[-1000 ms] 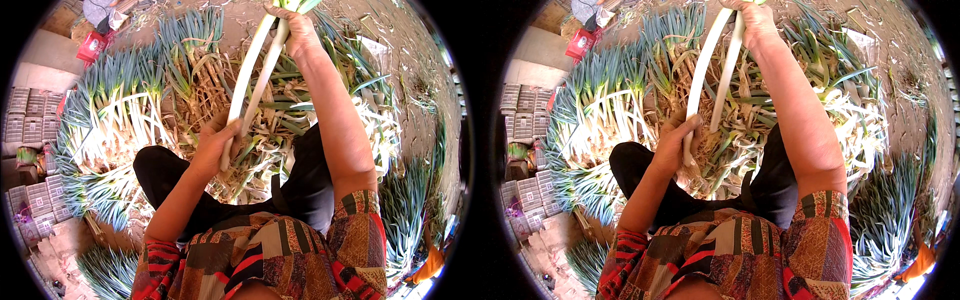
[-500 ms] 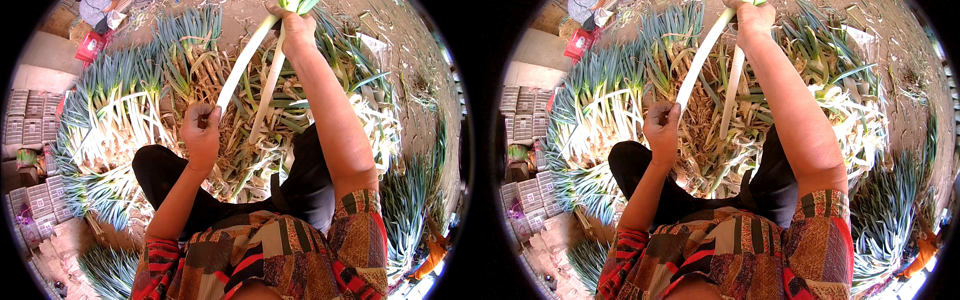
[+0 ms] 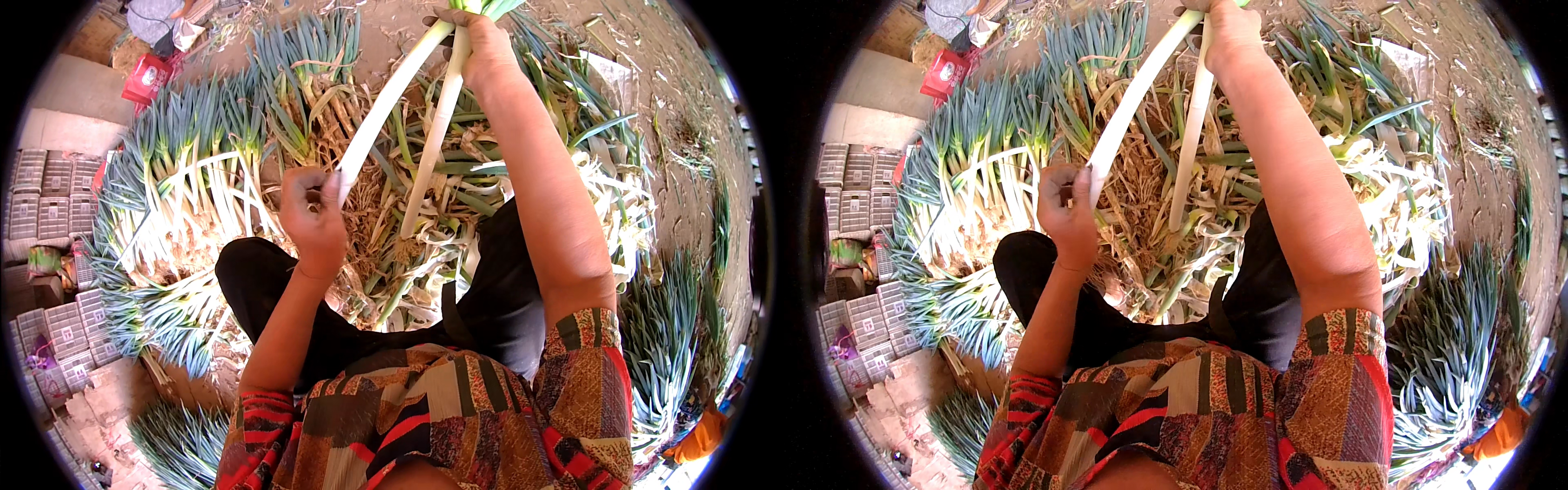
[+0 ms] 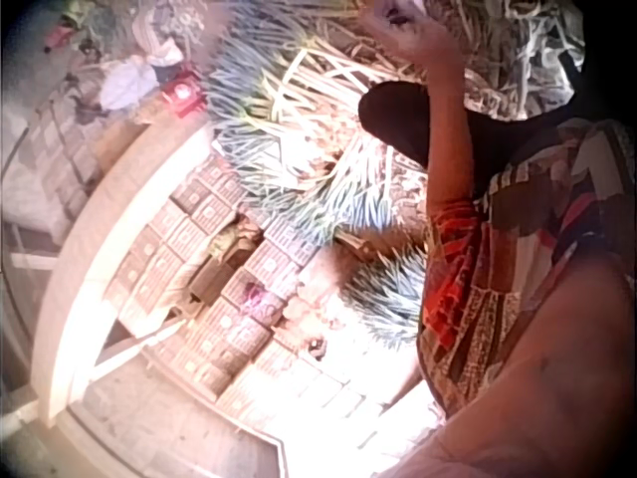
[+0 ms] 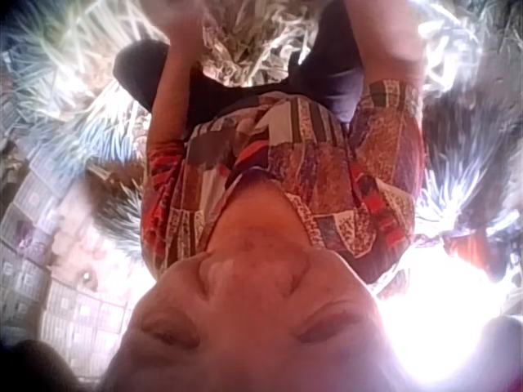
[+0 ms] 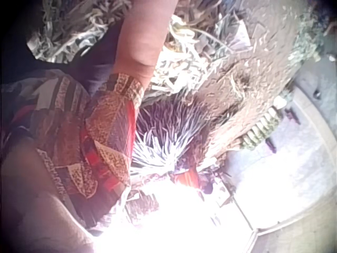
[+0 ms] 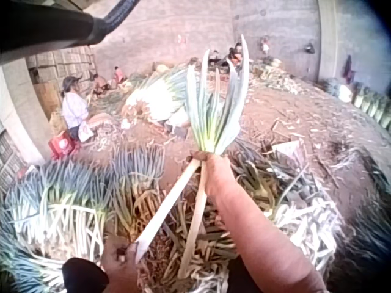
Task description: The person processes leeks by hand, stripping off outer leaves and roots and placing them into bundles.
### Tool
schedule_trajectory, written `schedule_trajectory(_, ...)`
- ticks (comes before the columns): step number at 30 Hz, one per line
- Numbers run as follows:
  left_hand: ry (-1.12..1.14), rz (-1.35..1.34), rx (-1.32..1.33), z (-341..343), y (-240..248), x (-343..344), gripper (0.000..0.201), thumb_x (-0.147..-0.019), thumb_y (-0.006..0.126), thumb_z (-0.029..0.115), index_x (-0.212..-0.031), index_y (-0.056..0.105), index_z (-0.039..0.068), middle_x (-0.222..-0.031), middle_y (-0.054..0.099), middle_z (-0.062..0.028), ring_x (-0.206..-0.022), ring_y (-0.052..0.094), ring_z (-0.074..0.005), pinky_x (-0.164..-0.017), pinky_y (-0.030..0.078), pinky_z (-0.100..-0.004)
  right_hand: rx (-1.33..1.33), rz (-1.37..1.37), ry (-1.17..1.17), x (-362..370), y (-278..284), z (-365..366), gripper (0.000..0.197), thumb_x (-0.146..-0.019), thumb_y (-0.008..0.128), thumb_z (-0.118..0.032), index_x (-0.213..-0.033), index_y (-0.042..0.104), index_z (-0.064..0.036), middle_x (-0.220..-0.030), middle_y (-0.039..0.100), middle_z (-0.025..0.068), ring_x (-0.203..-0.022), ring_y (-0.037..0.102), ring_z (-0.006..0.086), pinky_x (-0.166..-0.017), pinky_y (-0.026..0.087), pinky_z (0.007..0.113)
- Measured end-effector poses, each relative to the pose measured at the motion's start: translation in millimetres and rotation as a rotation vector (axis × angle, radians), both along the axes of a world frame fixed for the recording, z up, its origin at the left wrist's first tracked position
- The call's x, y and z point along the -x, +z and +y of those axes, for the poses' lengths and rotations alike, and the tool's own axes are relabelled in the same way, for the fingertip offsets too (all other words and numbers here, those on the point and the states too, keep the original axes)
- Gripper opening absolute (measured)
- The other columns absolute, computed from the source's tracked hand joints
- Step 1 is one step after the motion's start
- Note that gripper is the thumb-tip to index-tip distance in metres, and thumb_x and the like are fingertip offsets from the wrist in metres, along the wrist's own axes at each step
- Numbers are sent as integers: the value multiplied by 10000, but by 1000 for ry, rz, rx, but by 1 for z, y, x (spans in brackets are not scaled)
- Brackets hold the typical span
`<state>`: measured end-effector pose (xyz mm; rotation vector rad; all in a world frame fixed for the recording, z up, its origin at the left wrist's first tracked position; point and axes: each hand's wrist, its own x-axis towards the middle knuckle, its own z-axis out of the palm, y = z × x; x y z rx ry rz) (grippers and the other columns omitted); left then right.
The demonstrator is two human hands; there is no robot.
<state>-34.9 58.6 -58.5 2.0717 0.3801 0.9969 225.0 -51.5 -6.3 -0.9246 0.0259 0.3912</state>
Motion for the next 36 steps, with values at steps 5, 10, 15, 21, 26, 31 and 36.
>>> schedule_trajectory(5, -66, 47, 471, 5, 7, 1, 105, -888, 545, 105, -872, 509, 9, -705, 523, -15, -576, 461, -66, -535, 399, -214, -70, 28, 120, 0, 3, -4, 92, -702, 610, -15, -783, 585, 20, -666, 601, 130, -569, 589, 263, -530, 485, 359)
schedule_trajectory(10, -96, 189, 553, -9, 17, -6, 137, -905, 521, 159, -884, 517, 24, -690, 531, -20, -605, 481, -76, -558, 395, -231, 266, -161, -125, 10, -6, 5, 270, -672, 727, -29, -882, 567, 26, -732, 576, 115, -566, 561, 207, -493, 486, 321)
schedule_trajectory(15, -66, 185, 927, -7, 24, -13, 178, -870, 583, 196, -873, 522, 29, -674, 552, -14, -594, 491, -83, -535, 380, -234, 342, -107, -118, 23, 5, 7, 282, -663, 730, -30, -875, 558, 43, -744, 578, 127, -590, 566, 212, -516, 488, 360)
schedule_trajectory(21, -59, 330, 805, -18, 31, -24, 282, -790, 680, 187, -957, 551, -1, -762, 574, -47, -626, 509, -97, -531, 389, -246, 239, -99, -142, 28, -7, 18, 350, -658, 726, -4, -951, 540, 43, -848, 594, 138, -743, 580, 220, -686, 476, 358)
schedule_trajectory(26, -139, 521, 771, -24, 31, -30, 238, -732, 734, 143, -853, 592, -5, -681, 571, -27, -520, 468, -74, -446, 332, -225, 266, -202, -106, 33, -13, 22, 265, -687, 692, 7, -922, 569, 19, -853, 609, 112, -817, 561, 198, -782, 429, 348)
schedule_trajectory(31, -162, 522, 771, -24, 23, -28, 201, -741, 725, 140, -800, 573, 21, -660, 560, -15, -504, 449, -68, -439, 322, -223, 410, -211, -81, 37, -12, 25, 232, -686, 699, -7, -890, 592, 16, -840, 625, 104, -723, 564, 180, -700, 456, 318)
schedule_trajectory(36, -238, 431, 893, -26, 23, -21, 157, -761, 693, 93, -767, 539, 64, -681, 550, 5, -552, 477, -74, -487, 344, -219, 448, -287, -138, 46, -11, 30, 282, -661, 733, -36, -901, 598, 27, -815, 628, 114, -730, 582, 174, -685, 476, 320)
